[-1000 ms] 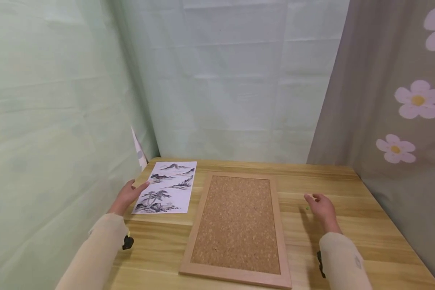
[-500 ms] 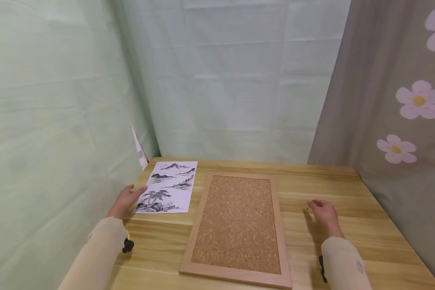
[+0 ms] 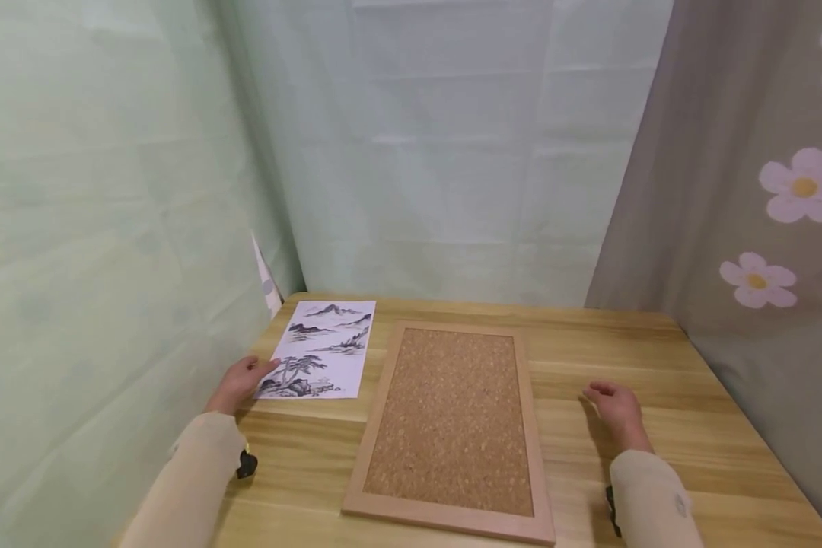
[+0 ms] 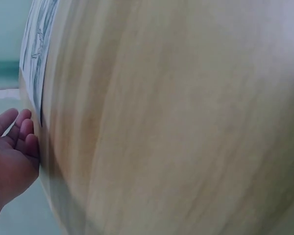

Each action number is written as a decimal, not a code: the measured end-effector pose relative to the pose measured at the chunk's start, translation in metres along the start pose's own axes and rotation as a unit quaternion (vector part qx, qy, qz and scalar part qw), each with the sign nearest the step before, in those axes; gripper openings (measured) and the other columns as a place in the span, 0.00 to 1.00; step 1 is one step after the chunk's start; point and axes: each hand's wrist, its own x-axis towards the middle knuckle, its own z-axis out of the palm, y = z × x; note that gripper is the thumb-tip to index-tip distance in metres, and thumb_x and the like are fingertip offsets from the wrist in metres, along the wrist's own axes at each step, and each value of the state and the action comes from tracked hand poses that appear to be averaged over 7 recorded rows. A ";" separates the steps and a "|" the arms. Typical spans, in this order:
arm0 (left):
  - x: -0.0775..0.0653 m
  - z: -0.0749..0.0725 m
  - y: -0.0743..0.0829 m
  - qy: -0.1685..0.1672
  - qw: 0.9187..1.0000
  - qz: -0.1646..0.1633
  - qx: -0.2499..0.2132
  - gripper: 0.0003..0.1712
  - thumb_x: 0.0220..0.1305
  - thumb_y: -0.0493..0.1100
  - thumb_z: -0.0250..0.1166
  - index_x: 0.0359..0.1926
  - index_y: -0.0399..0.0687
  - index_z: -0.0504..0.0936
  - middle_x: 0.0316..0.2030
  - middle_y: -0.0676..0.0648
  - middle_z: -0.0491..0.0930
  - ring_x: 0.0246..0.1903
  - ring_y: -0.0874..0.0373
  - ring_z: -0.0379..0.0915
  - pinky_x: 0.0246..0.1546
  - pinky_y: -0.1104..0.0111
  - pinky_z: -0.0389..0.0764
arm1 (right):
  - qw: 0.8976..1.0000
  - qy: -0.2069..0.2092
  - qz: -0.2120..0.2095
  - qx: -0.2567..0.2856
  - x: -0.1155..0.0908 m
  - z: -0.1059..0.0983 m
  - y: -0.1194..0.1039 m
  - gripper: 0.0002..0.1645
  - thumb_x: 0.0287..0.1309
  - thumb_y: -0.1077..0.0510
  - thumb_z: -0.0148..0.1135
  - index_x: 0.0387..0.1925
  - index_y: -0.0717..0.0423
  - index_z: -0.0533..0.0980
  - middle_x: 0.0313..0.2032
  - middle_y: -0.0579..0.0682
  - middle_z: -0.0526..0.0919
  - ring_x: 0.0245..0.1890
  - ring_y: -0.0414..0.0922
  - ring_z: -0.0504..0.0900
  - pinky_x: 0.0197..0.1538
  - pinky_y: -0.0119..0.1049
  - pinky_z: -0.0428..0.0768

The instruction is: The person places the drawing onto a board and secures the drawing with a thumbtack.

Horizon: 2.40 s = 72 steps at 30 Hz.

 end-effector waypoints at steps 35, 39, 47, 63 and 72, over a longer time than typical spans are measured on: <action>0.005 0.009 -0.010 0.066 0.995 0.064 0.026 0.28 0.64 0.40 0.66 0.56 0.21 0.72 0.54 0.24 0.72 0.54 0.32 0.68 0.59 0.45 0.66 | 0.997 0.046 -0.025 -0.064 0.001 0.010 0.001 0.28 0.69 0.53 0.56 0.59 0.73 0.72 0.63 0.74 0.67 0.63 0.70 0.62 0.64 0.62 0.60; 0.005 0.010 -0.009 0.072 0.995 0.064 0.039 0.26 0.63 0.39 0.66 0.55 0.21 0.73 0.54 0.24 0.73 0.54 0.32 0.69 0.59 0.45 0.67 | 0.994 0.055 -0.028 -0.087 0.003 0.010 0.000 0.27 0.69 0.53 0.57 0.58 0.71 0.73 0.62 0.72 0.69 0.63 0.70 0.63 0.64 0.62 0.59; 0.006 0.013 -0.008 0.076 0.995 0.046 0.041 0.26 0.65 0.39 0.66 0.57 0.23 0.73 0.55 0.25 0.73 0.54 0.33 0.69 0.59 0.46 0.67 | 0.988 0.070 -0.035 -0.131 0.007 0.010 -0.002 0.23 0.69 0.54 0.56 0.55 0.69 0.76 0.61 0.71 0.71 0.61 0.71 0.65 0.62 0.61 0.61; -0.002 0.016 0.001 0.089 0.994 0.031 0.047 0.24 0.66 0.39 0.64 0.56 0.24 0.74 0.54 0.27 0.74 0.53 0.34 0.70 0.58 0.46 0.68 | 0.989 0.065 -0.033 -0.127 0.006 0.010 -0.001 0.23 0.70 0.53 0.55 0.55 0.69 0.76 0.60 0.71 0.72 0.60 0.71 0.66 0.61 0.61 0.61; -0.014 0.021 0.016 0.111 0.991 -0.011 0.070 0.21 0.65 0.41 0.62 0.54 0.30 0.79 0.52 0.31 0.78 0.50 0.37 0.73 0.54 0.46 0.70 | 0.989 0.064 -0.035 -0.128 0.005 0.011 -0.002 0.23 0.70 0.53 0.55 0.55 0.69 0.76 0.60 0.71 0.73 0.60 0.71 0.66 0.61 0.61 0.62</action>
